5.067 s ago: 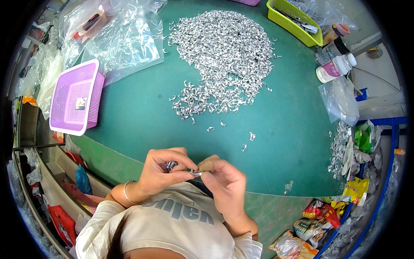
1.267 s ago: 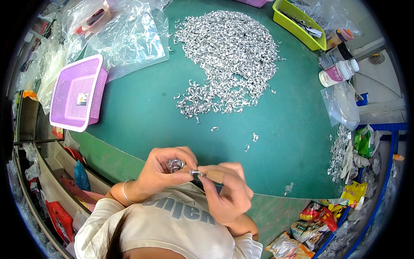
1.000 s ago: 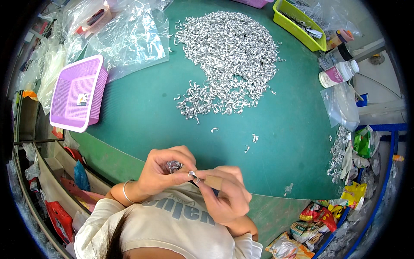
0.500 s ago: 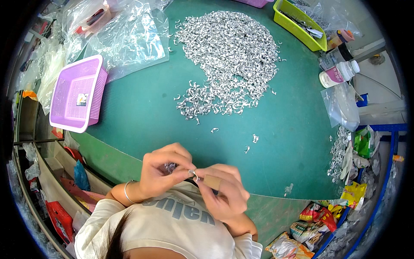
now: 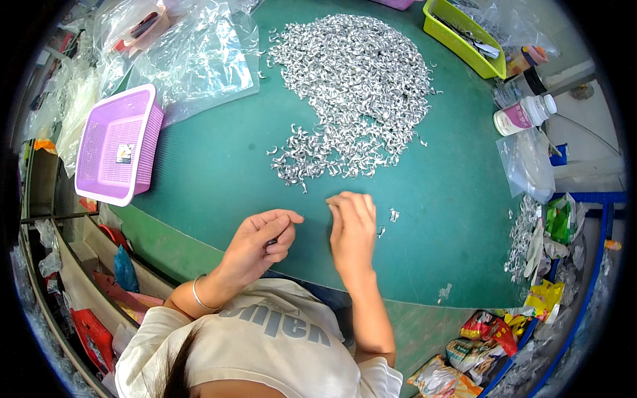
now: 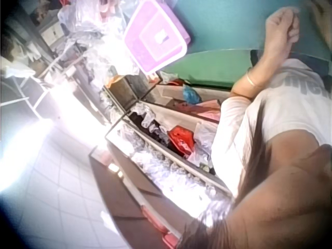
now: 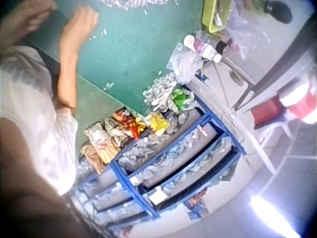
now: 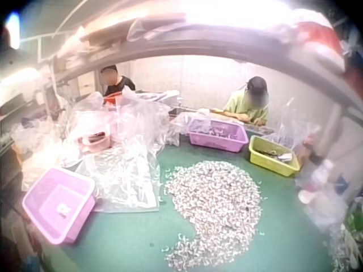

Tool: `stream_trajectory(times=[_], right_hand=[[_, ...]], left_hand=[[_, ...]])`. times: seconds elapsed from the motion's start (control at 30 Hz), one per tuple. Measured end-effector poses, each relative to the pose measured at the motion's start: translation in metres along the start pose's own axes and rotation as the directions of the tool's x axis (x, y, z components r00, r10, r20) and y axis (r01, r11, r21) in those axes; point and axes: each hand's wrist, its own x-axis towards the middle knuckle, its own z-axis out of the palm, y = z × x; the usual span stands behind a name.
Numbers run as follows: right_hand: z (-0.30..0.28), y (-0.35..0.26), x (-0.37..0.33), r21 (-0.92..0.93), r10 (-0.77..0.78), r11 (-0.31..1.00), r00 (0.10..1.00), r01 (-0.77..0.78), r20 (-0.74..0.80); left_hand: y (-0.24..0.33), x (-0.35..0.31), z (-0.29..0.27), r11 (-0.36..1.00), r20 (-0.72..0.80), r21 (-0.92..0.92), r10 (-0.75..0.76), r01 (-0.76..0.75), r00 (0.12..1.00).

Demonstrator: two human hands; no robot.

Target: The person picks up small metal clips from a pile on a green workbench, examines them, and uses their hands to snap or join them together, occasionally placing finished or sorted pieces into a purple basket or smaller containers.

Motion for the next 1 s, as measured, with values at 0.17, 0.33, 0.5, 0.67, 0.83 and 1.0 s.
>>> stream_trajectory(times=[0.17, 0.33, 0.5, 0.67, 0.83, 1.0], right_hand=[[-0.002, -0.004, -0.014, 0.377, 0.321, 0.886, 0.943, -0.268, -0.083], [-0.014, -0.006, -0.010, 0.046, 0.192, 0.981, 0.976, -0.188, -0.104], [0.005, -0.011, -0.012, -0.203, 0.001, 0.979, 0.999, 0.006, 0.034], [0.001, -0.010, -0.017, 0.000, 0.063, 0.998, 0.997, -0.063, -0.038], [-0.009, -0.013, -0.016, 0.143, 0.175, 0.977, 0.980, -0.160, -0.097], [-0.012, -0.018, -0.018, -0.084, -0.011, 0.996, 0.998, 0.016, 0.063]], left_hand=[[-0.006, 0.003, 0.005, 0.976, -0.068, 0.203, 0.095, -0.080, 0.993], [-0.011, 0.008, 0.002, 0.887, -0.139, 0.435, 0.233, -0.152, 0.962], [-0.013, 0.007, -0.003, 0.943, -0.133, 0.306, 0.180, -0.132, 0.975], [-0.014, 0.006, -0.006, 0.882, -0.093, 0.437, 0.242, -0.179, 0.966], [-0.015, 0.006, -0.002, 0.800, -0.035, 0.544, 0.322, -0.253, 0.946], [-0.014, 0.004, -0.007, 0.810, -0.128, 0.553, 0.313, -0.194, 0.941]])
